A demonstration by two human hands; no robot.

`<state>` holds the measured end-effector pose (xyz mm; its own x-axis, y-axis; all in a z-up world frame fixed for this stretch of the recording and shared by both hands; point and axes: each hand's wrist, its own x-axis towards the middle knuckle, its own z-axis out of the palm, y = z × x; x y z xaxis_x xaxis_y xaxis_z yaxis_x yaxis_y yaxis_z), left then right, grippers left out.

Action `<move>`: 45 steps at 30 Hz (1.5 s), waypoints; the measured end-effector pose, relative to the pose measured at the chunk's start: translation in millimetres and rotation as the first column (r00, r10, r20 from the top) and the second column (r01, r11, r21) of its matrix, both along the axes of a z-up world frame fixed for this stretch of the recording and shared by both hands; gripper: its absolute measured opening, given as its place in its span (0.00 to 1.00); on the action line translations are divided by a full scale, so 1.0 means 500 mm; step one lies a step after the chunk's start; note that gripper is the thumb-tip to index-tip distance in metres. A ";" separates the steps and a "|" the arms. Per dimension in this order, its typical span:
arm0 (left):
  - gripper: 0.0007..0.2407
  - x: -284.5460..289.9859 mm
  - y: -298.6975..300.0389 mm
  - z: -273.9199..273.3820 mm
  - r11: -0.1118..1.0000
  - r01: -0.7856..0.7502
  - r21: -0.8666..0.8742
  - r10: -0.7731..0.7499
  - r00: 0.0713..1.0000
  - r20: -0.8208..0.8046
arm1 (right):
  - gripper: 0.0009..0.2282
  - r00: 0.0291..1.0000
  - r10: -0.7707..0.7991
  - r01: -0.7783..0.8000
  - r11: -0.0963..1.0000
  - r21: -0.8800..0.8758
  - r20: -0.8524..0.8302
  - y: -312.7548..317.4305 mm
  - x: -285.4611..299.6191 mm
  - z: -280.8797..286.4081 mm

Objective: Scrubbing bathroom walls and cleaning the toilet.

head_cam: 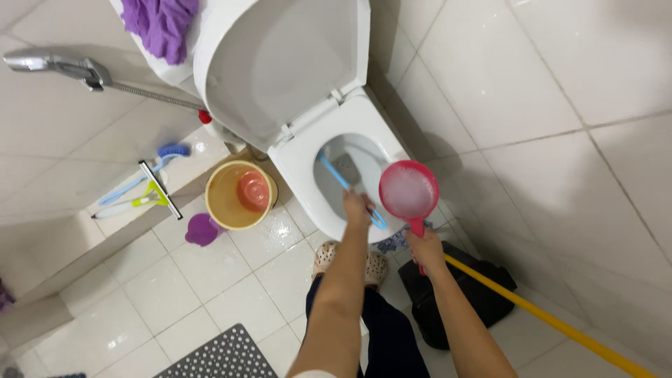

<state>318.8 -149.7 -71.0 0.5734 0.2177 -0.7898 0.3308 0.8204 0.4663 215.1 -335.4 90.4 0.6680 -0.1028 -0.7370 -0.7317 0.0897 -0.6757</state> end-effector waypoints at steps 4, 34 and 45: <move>0.09 0.013 -0.034 0.035 0.977 -0.194 0.085 0.204 0.971 -0.129 | 0.09 1.000 0.007 -0.007 1.000 0.011 0.016 -0.023 -0.008 -0.025; 0.10 -0.103 0.225 -0.064 -0.883 0.412 0.227 -0.444 -0.571 -0.690 | 0.08 0.982 -0.187 0.187 0.982 -0.011 0.000 0.091 -0.138 0.033; 0.12 -0.150 0.378 0.374 -0.179 0.694 0.698 -0.815 0.292 -0.500 | 0.10 0.987 -0.158 0.157 0.987 -0.015 -0.024 0.137 -0.155 0.148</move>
<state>243.7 39.1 115.9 0.8386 -0.0712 -0.5400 0.3588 -0.6737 0.6461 137.6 -266.7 164.3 0.6240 -0.2153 -0.7512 -0.7259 0.1961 -0.6593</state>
